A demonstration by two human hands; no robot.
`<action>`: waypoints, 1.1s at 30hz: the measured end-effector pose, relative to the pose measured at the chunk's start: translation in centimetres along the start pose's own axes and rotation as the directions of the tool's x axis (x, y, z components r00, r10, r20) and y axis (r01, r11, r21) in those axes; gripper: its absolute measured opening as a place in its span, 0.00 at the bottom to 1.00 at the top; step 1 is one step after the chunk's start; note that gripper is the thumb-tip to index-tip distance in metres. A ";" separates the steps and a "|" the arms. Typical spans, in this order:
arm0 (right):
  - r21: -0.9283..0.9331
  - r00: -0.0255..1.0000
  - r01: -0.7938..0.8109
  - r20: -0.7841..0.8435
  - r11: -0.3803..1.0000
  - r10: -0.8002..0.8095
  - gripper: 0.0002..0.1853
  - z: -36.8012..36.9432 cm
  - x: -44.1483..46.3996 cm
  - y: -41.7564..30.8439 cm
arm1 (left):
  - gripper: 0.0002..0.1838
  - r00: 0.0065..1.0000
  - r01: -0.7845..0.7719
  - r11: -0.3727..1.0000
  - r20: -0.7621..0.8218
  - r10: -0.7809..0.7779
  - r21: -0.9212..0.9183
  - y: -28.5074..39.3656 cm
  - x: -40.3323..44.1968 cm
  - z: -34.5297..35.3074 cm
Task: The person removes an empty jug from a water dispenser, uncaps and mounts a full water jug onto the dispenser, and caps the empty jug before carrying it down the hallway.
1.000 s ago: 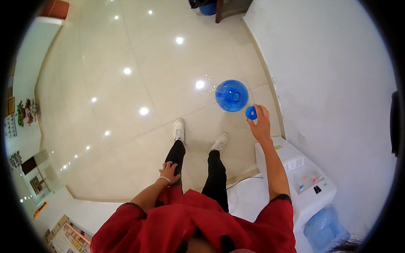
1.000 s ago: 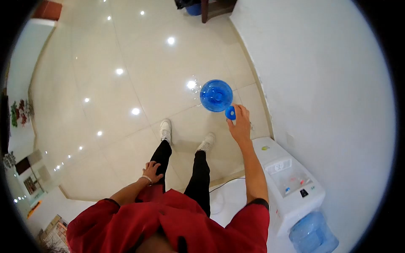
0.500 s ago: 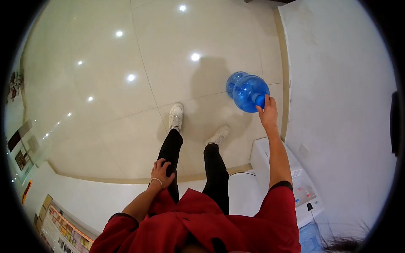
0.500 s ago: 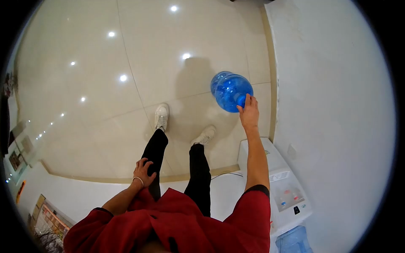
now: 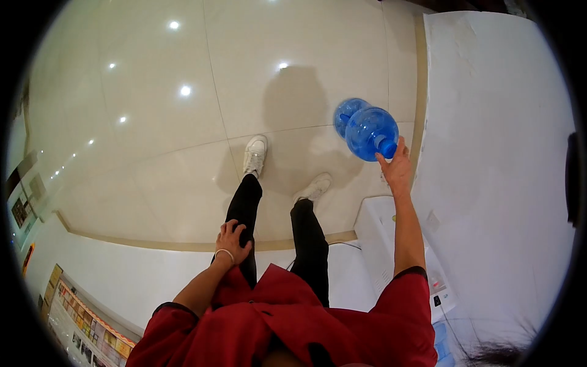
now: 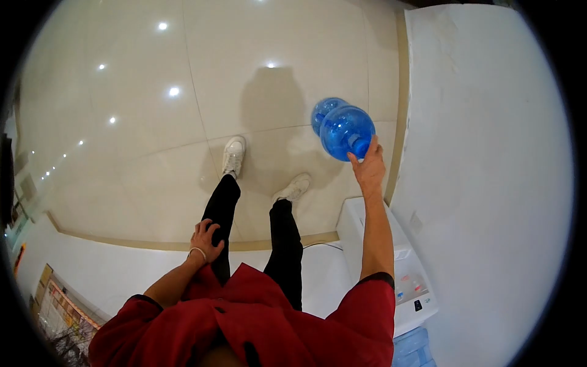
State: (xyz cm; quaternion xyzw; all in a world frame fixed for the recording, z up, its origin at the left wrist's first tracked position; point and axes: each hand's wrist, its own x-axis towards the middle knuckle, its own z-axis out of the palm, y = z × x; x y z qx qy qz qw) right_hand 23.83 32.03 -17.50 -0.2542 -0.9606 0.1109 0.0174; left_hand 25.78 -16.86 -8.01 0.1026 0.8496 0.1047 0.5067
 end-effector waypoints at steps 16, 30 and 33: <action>-0.389 0.895 0.162 0.444 0.907 0.030 0.40 3.1 -0.4 2.2 | 0.26 1.000 0.016 1.000 0.001 -0.016 -0.010 0.0 0.0 0.0; -0.376 0.818 0.040 0.544 0.926 0.186 0.40 2.4 1.1 1.3 | 0.26 0.999 0.044 0.999 0.024 -0.044 0.014 0.6 0.3 -0.1; -0.282 0.825 -0.426 0.268 0.860 0.497 0.38 5.0 -0.2 1.9 | 0.26 0.998 0.052 0.999 0.034 -0.052 0.010 0.6 0.3 0.2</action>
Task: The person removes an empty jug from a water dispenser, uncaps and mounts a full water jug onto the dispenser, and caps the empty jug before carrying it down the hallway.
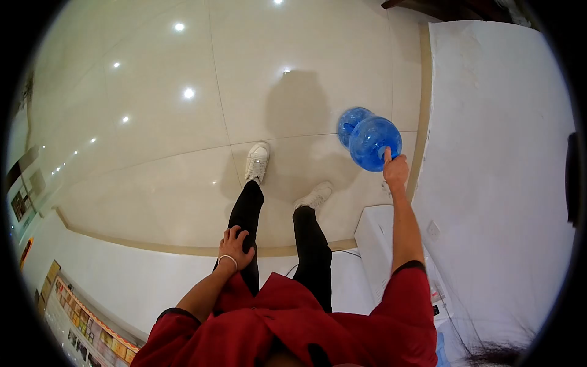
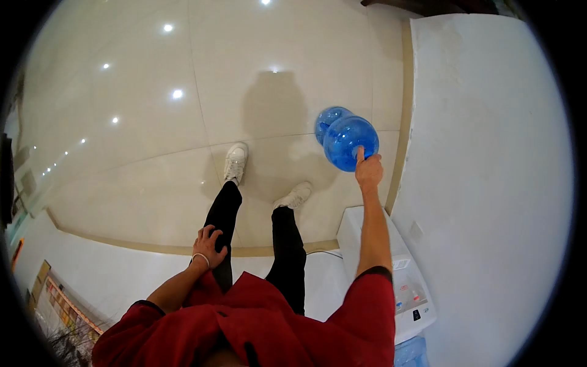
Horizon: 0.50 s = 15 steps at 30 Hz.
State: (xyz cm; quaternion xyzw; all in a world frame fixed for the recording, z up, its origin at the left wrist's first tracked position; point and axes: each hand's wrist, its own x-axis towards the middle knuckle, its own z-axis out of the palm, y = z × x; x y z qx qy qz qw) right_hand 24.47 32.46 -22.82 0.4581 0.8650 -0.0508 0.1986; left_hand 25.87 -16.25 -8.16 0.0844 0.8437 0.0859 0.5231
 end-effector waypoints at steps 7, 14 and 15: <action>0.533 0.741 -0.671 0.516 0.516 0.431 0.39 -0.7 1.1 -0.1 | 0.27 0.998 0.037 0.996 0.040 -0.040 0.080 1.0 0.3 0.8; -0.077 0.944 0.322 0.100 0.944 -0.314 0.39 -2.1 -1.0 1.3 | 0.27 0.998 0.041 0.998 0.044 -0.043 0.047 1.7 0.5 0.1; -0.167 0.915 0.367 0.239 0.915 -0.324 0.41 -2.6 -0.7 1.1 | 0.27 0.998 0.039 0.998 0.048 -0.042 0.050 1.7 0.5 0.1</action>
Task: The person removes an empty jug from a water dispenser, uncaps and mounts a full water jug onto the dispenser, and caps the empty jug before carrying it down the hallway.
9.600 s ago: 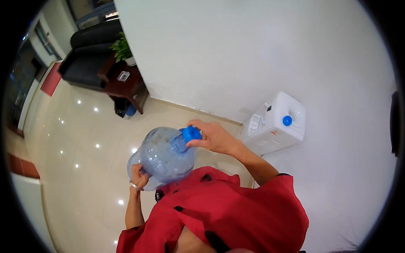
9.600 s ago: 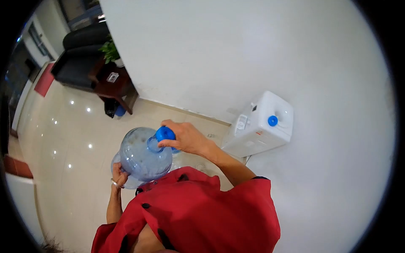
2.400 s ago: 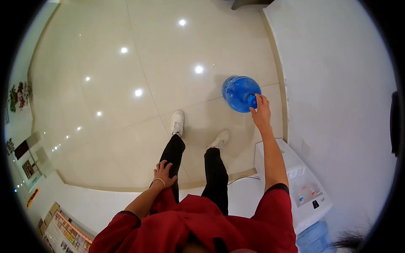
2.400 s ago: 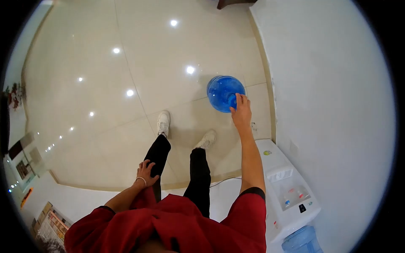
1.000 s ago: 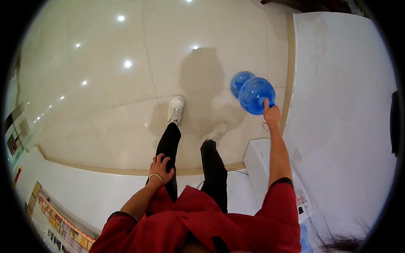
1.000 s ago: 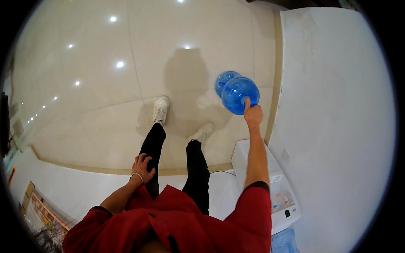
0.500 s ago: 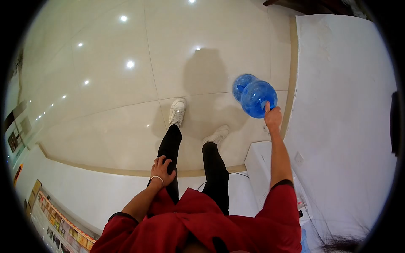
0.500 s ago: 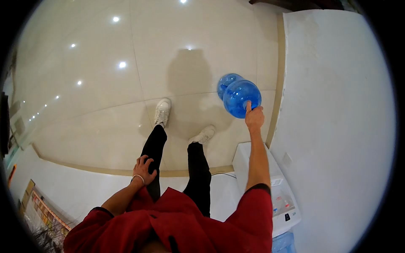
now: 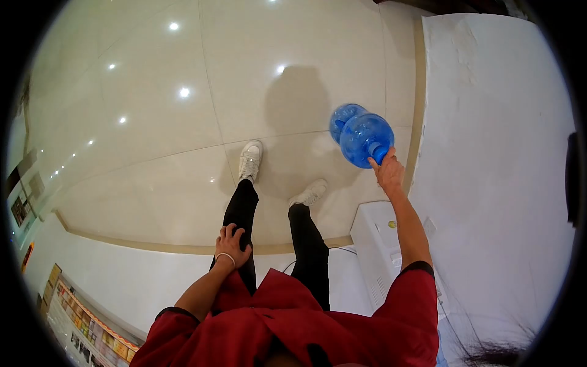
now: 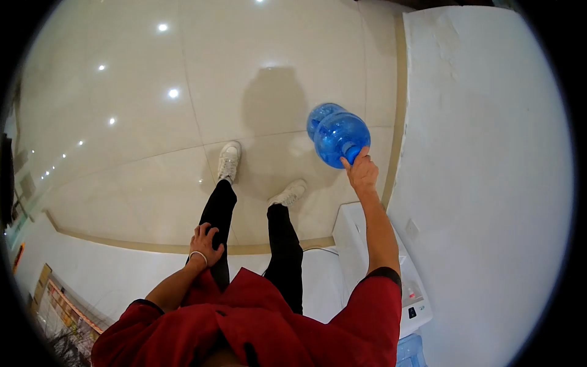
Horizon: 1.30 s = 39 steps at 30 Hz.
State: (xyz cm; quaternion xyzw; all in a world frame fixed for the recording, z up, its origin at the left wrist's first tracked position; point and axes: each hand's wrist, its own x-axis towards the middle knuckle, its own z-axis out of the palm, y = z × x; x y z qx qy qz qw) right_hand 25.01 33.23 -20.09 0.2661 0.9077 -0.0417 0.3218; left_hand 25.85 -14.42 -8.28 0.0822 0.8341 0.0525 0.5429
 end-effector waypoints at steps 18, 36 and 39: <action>0.082 0.983 0.045 -0.182 0.996 -0.030 0.39 -1.7 0.2 -0.8 | 0.27 1.000 0.004 0.999 -0.016 -0.004 0.038 1.0 0.2 -0.1; 0.753 0.737 -0.624 0.478 0.209 0.478 0.39 1.4 1.8 -1.0 | 0.28 0.999 0.038 0.986 0.029 -0.044 0.161 2.2 1.0 0.5; 0.177 0.887 0.003 -0.455 0.984 0.080 0.40 2.7 0.0 -0.9 | 0.27 0.999 0.034 0.991 0.018 -0.036 0.132 2.0 0.7 0.0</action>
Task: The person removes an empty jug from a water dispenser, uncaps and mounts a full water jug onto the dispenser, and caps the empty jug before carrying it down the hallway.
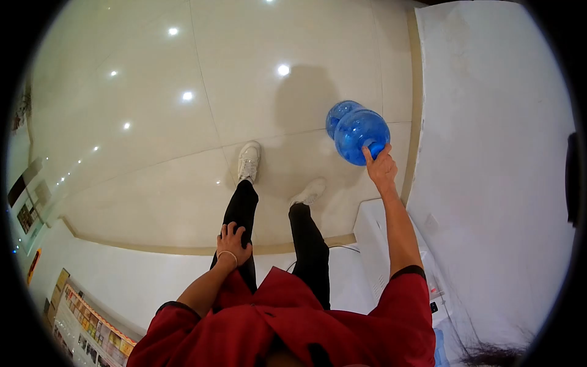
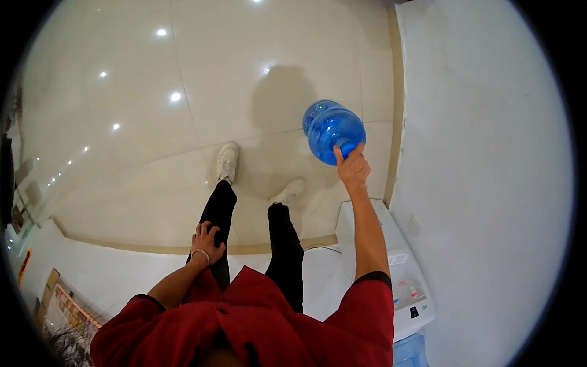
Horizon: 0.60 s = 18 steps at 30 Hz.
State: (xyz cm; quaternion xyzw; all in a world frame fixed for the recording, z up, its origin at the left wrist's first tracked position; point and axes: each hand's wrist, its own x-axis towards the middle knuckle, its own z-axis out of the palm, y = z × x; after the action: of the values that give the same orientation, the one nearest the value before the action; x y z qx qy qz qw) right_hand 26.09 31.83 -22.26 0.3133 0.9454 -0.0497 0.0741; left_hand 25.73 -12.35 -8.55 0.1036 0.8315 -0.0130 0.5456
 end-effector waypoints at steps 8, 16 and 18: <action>0.050 0.915 -0.399 0.091 0.916 0.394 0.37 2.8 -0.3 -0.3 | 0.26 0.998 -0.047 0.997 -0.043 0.044 -0.060 -0.5 0.1 0.0; 0.771 0.691 -0.637 0.558 0.022 0.459 0.30 -2.5 -6.6 -3.3 | 0.25 0.985 -0.156 0.982 0.089 0.146 0.110 1.1 12.2 0.1; 0.764 0.843 -0.526 0.410 0.374 0.347 0.27 -1.3 -17.8 -3.2 | 0.26 0.973 -0.217 0.976 0.079 0.217 -0.007 4.4 18.9 -0.9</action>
State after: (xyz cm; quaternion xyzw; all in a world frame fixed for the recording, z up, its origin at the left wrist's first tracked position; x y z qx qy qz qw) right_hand 38.16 19.03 -17.79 0.5405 0.6647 -0.5157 0.0055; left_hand 18.44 -4.91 -25.01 0.1937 0.7928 0.0418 0.5763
